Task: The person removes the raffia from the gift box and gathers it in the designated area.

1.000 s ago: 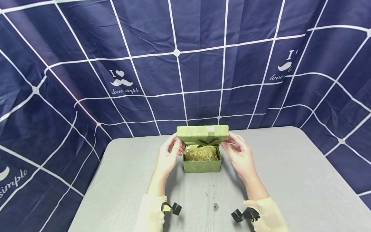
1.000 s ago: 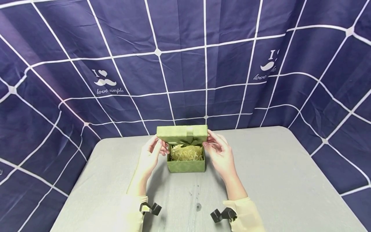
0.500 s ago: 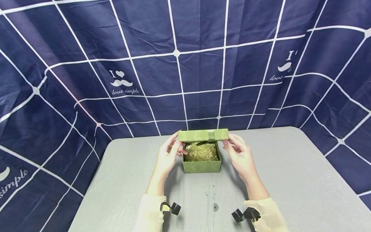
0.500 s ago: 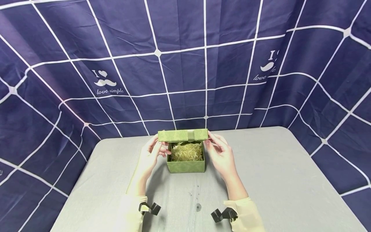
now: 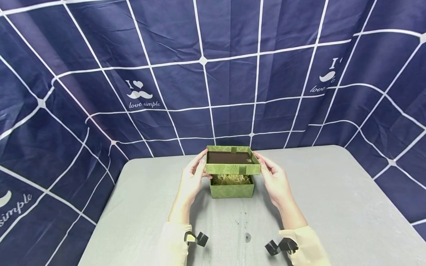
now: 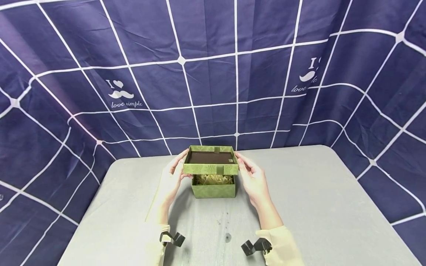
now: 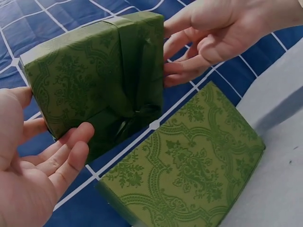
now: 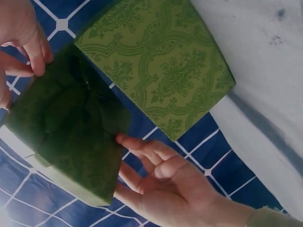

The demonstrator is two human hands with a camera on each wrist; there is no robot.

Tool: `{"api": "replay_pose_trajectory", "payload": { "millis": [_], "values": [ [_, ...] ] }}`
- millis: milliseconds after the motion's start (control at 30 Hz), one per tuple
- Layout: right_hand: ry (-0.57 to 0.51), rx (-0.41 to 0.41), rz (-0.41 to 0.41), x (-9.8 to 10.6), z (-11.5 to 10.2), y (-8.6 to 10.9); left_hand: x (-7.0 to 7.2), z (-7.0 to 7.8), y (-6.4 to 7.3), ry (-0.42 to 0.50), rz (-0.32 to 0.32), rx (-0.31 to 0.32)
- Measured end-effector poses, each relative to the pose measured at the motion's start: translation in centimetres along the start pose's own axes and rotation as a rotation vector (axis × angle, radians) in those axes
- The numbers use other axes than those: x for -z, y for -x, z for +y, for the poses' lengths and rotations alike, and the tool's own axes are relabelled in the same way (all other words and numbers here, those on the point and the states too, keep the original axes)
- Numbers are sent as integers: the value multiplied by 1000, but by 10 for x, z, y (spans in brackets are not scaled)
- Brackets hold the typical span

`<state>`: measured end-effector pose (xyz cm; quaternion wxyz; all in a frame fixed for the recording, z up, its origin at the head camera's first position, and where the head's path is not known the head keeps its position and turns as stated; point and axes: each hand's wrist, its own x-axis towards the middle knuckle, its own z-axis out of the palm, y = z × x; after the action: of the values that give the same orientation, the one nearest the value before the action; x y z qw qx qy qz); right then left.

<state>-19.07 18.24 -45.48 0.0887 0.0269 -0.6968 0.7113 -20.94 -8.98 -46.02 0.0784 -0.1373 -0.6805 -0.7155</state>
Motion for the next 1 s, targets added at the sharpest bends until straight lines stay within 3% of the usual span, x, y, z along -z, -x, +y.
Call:
{"api": "replay_pose_trajectory", "payload": {
  "millis": [200,433,533,700,800,1000],
  "values": [
    [-82,-76,-58,2,-3,0,1,-2,2,126,-25,21],
    [-275,14,-209,9,-2,3,4,1,3,291,-60,76],
    [-297,41,-260,14,-1,3,5,1,2,340,-72,91],
    [-289,40,-292,16,0,4,6,1,3,266,-61,108],
    [-282,30,-282,16,1,4,6,1,3,194,-49,110],
    [-243,36,-248,15,4,4,5,0,3,136,-19,103]
  ]
}}
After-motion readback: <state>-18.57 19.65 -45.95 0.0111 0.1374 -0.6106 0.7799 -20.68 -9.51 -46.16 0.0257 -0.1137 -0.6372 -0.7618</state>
